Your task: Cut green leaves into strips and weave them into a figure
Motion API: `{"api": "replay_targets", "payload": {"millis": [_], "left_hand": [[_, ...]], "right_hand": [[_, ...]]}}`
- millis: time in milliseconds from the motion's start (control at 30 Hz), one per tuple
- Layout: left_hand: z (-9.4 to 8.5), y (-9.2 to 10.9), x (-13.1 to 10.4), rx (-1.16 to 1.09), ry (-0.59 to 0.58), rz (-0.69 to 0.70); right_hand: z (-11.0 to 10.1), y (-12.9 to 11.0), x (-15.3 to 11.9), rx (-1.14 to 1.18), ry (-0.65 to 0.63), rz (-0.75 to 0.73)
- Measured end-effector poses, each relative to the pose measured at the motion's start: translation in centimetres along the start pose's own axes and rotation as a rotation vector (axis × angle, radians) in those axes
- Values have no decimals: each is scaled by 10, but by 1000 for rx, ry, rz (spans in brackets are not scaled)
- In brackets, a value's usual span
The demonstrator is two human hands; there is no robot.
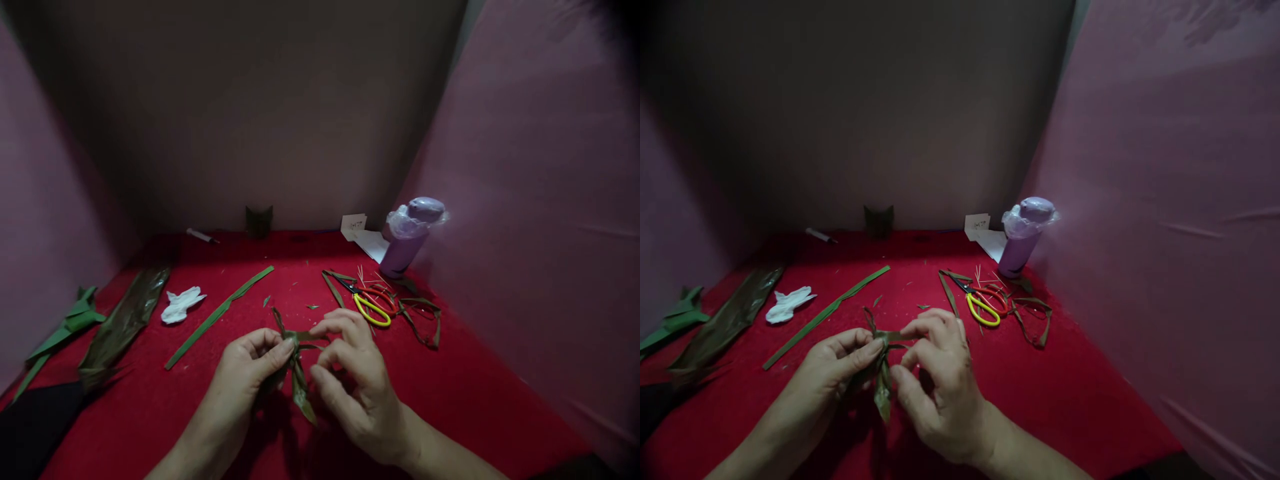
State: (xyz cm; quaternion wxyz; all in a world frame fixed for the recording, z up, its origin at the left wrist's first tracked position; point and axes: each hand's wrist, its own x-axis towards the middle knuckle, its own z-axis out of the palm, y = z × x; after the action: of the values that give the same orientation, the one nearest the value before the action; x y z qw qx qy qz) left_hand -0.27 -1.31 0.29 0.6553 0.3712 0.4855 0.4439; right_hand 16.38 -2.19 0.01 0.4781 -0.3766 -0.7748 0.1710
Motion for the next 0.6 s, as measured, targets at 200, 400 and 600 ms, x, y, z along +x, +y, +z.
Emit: {"api": "replay_targets", "payload": {"millis": [200, 400, 600], "left_hand": [[2, 0, 0, 2, -103, -65], [0, -4, 0, 53, -130, -53], [2, -7, 1, 108, -121, -56]], "right_hand": [[-4, 9, 9, 242, -6, 288], [0, 11, 11, 512, -180, 619], [-1, 11, 10, 648, -167, 698]]}}
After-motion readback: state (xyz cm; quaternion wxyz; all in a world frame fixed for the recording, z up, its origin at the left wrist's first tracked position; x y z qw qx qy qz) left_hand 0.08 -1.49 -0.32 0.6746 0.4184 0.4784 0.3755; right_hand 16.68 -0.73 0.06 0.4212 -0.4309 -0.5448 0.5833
